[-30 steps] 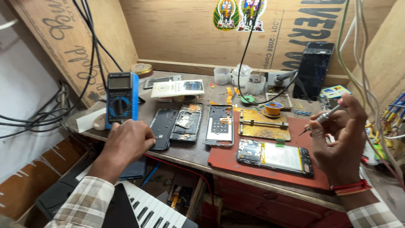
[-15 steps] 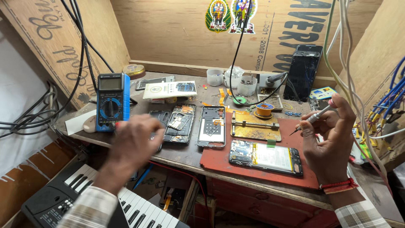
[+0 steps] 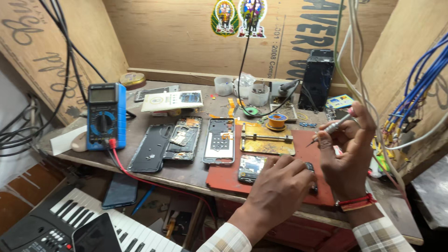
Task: The person repairs a disassembled smartphone at a cluttered workbench, using a precision screwdriver to work on the phone's internal components while holding the device steady. A multimeter with test leads sits nearby, and other phone parts and tools are spread across the bench.
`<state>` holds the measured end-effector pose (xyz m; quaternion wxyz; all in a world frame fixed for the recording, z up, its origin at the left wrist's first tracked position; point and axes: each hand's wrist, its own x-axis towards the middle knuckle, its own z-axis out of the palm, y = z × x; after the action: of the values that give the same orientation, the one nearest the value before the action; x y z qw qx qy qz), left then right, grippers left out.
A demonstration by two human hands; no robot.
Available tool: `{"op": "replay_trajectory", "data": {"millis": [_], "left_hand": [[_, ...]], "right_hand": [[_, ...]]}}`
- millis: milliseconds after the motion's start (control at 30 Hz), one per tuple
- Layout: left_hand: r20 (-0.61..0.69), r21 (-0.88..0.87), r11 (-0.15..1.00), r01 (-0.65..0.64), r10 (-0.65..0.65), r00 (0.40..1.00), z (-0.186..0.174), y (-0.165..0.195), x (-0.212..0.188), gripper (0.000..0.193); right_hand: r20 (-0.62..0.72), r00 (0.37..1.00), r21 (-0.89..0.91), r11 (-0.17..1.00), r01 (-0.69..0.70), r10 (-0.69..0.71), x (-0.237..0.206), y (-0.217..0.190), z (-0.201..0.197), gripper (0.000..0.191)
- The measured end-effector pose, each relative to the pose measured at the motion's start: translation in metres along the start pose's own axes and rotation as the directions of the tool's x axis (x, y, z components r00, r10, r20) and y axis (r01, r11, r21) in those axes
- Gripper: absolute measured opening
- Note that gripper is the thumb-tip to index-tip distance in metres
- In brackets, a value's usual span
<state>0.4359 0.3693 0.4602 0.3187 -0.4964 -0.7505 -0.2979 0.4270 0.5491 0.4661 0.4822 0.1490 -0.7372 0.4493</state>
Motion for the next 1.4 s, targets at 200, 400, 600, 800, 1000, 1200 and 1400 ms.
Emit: {"op": "replay_trajectory", "data": {"millis": [200, 400, 600, 800, 1000, 1200, 1400], "left_hand": [[0.014, -0.053, 0.998, 0.046, -0.046, 0.999, 0.0036, -0.0027, -0.0045, 0.008], [0.069, -0.129, 0.989, 0.078, -0.07, 0.995, 0.0037, -0.0041, -0.0041, 0.005], [0.03, -0.206, 0.972, 0.114, -0.11, 0.993, 0.004, -0.0043, -0.004, 0.003], [0.038, -0.2, 0.974, 0.105, -0.1, 0.994, 0.004, -0.0052, -0.0044, 0.004], [0.053, -0.205, 0.969, 0.139, -0.131, 0.99, 0.0044, -0.0058, -0.0044, 0.007], [0.084, -0.223, 0.96, 0.168, -0.152, 0.985, 0.003, -0.0069, -0.0033, 0.008], [0.077, -0.256, 0.951, 0.174, -0.159, 0.984, 0.0005, -0.0071, -0.0011, 0.008]], "right_hand": [[-0.001, 1.0, -0.03, 1.0, 0.007, -0.007, 0.0001, 0.0003, 0.0001, 0.071], [-0.01, 1.0, -0.016, 1.0, 0.02, -0.02, 0.0016, 0.0005, 0.0003, 0.071], [-0.018, 0.999, -0.072, 0.997, 0.035, -0.036, 0.002, -0.0007, -0.0005, 0.073], [-0.012, 1.0, -0.077, 0.997, 0.026, -0.027, 0.0026, -0.0022, -0.0007, 0.071], [-0.009, 1.0, -0.09, 0.996, 0.026, -0.027, 0.0025, -0.0018, -0.0005, 0.072], [-0.008, 1.0, -0.088, 0.996, 0.03, -0.031, 0.0035, -0.0023, -0.0004, 0.072], [-0.003, 1.0, -0.087, 0.996, 0.022, -0.023, 0.0045, -0.0033, -0.001, 0.072]]}}
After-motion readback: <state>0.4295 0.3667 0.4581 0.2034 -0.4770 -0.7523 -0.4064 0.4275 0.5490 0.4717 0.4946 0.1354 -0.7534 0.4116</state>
